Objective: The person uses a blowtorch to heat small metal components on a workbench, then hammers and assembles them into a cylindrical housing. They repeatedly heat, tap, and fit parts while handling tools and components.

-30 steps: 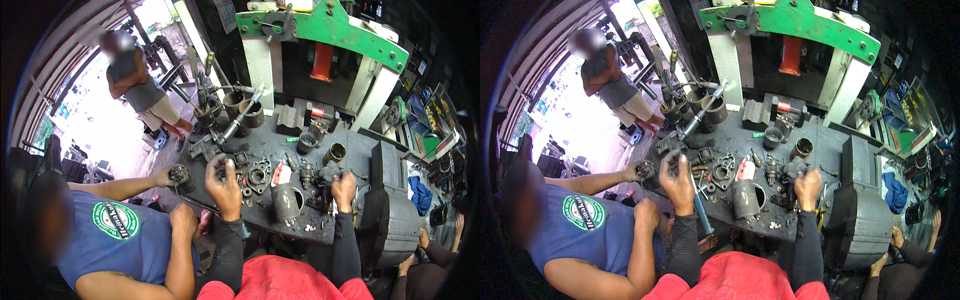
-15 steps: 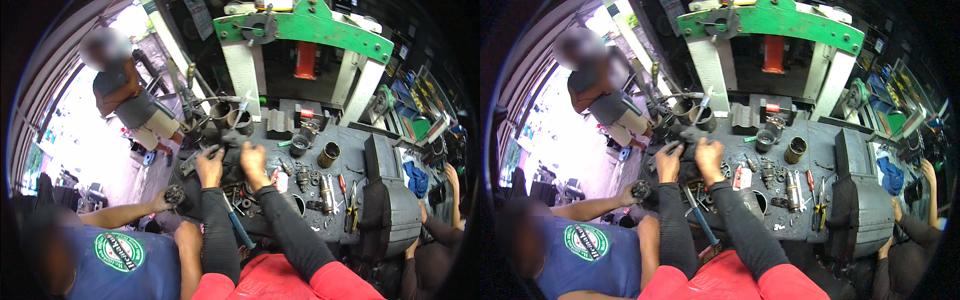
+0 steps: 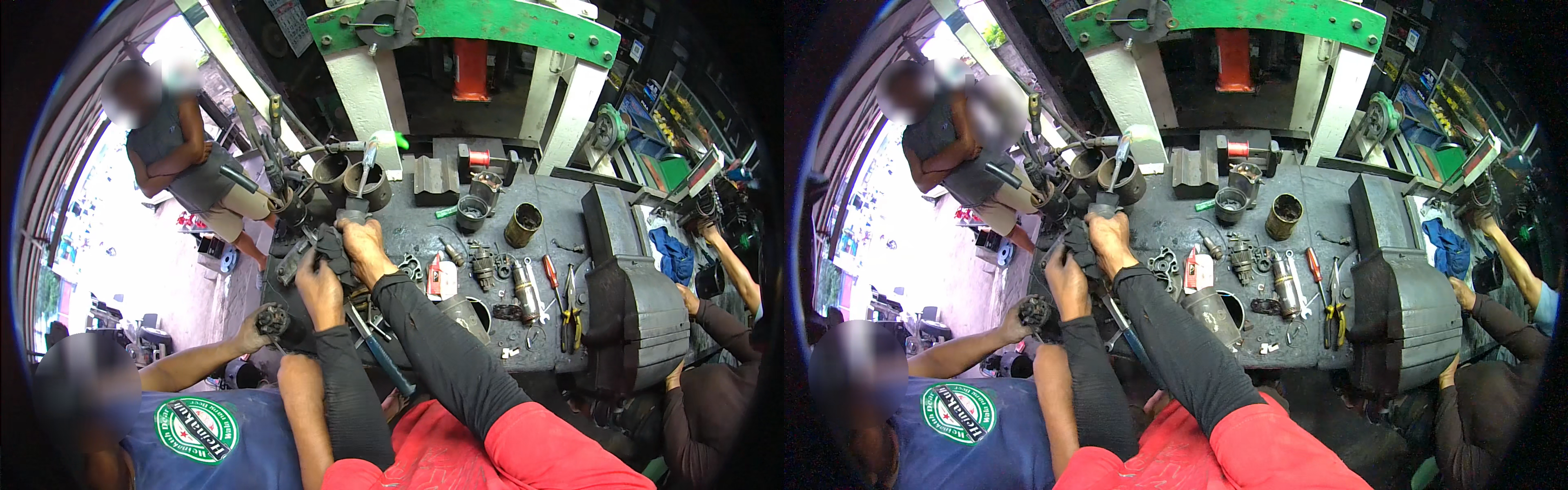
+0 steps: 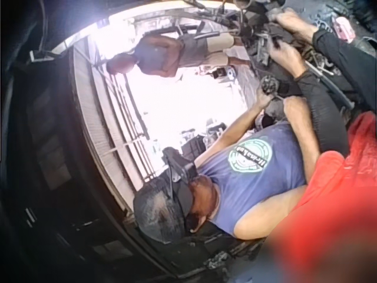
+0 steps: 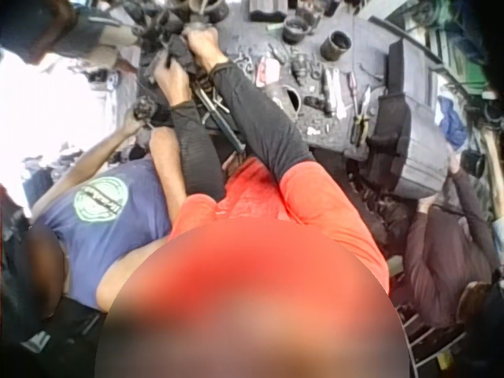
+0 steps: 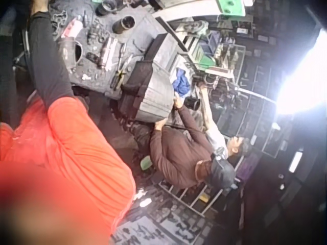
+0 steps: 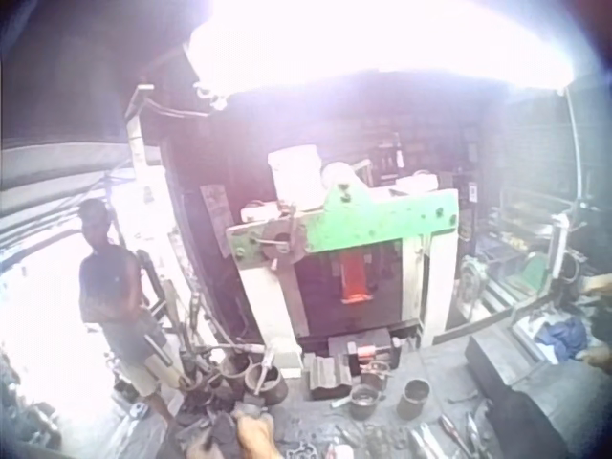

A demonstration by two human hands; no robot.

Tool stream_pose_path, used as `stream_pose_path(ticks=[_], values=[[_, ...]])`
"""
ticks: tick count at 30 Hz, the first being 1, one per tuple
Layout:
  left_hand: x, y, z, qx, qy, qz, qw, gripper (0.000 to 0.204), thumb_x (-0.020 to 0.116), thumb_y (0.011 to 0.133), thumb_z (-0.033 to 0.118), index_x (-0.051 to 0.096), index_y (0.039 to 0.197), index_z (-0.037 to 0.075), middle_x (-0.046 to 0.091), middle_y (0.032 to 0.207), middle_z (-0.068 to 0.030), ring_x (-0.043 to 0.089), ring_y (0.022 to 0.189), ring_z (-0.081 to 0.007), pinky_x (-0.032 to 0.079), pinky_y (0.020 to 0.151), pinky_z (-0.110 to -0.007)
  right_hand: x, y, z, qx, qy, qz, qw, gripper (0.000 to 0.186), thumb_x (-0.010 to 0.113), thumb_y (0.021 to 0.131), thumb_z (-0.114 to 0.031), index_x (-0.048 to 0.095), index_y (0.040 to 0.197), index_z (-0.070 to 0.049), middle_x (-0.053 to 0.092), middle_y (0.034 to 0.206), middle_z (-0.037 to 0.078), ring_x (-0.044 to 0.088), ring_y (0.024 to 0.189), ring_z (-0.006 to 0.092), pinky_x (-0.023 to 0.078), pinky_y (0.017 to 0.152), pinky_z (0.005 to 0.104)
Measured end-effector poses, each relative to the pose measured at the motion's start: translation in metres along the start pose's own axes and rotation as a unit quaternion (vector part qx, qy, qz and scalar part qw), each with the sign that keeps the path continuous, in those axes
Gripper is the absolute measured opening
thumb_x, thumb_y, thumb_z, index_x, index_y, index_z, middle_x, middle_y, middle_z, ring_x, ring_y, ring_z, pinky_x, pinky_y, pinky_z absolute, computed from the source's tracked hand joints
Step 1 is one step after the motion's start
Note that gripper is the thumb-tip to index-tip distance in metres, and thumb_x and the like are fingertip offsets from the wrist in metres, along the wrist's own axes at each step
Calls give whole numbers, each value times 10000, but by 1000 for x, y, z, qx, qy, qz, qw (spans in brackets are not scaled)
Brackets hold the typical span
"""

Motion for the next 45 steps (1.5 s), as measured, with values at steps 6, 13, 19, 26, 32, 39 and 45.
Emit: stream_pose_path(ticks=[6,13,19,26,32,39,45], values=[[25,-62,-95,-197,-187,-58,960,386,531,887,-91,650,1253,-70,709,1102,-85,657,940,-182,531,839,-314,-26,1,-23,-53,-33,44,997,409,784,867,-158,650,1203,32,724,1020,132,694,829,242,576,738,392],[95,-93,-121,-243,-33,-272,930,302,777,956,132,777,1216,-21,761,955,-50,637,731,-120,518,658,-291,-151,-107,-93,-185,-160,-95,965,392,832,875,-188,696,1189,3,743,1026,39,666,871,139,543,814,321],[121,-100,-98,-303,-169,-268,899,283,685,1006,35,701,1280,-34,767,1028,-108,713,801,-161,601,690,-299,-287,-213,-89,-251,-307,51,917,499,782,793,-124,695,1261,25,758,1130,95,676,1010,160,523,959,337],[156,-82,-7,-127,-198,-332,913,232,596,1013,-45,619,1244,-56,747,1136,-166,734,960,-212,627,854,-331,-396,-265,-15,-198,-195,156,948,337,772,761,-51,742,1092,8,755,948,20,673,843,103,557,816,297],[204,-115,117,-16,-182,-458,870,169,644,1035,49,699,1187,-3,741,1029,-62,716,904,-143,588,715,-284,-448,-279,17,-209,-199,176,941,326,726,773,-3,728,1099,13,750,956,29,687,839,102,571,812,291],[213,-205,213,293,-15,-494,819,130,694,925,-64,698,1050,-29,738,931,-129,718,866,-172,557,797,-312,-490,-279,47,-210,-177,164,948,314,708,755,-31,733,1066,8,743,923,9,668,820,95,561,788,294],[214,-225,226,314,7,-524,792,195,635,897,-125,672,1058,-21,694,952,-152,704,890,-248,544,821,-334,-512,-277,59,-204,-221,182,936,301,746,742,-112,740,1020,3,747,872,72,660,801,149,548,792,346]])
Point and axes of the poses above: each hand's wrist, its own y-axis towards the middle knuckle, its own x-axis out of the palm, z = x × y, the point moved 6 cm from there along y, towards the middle knuckle
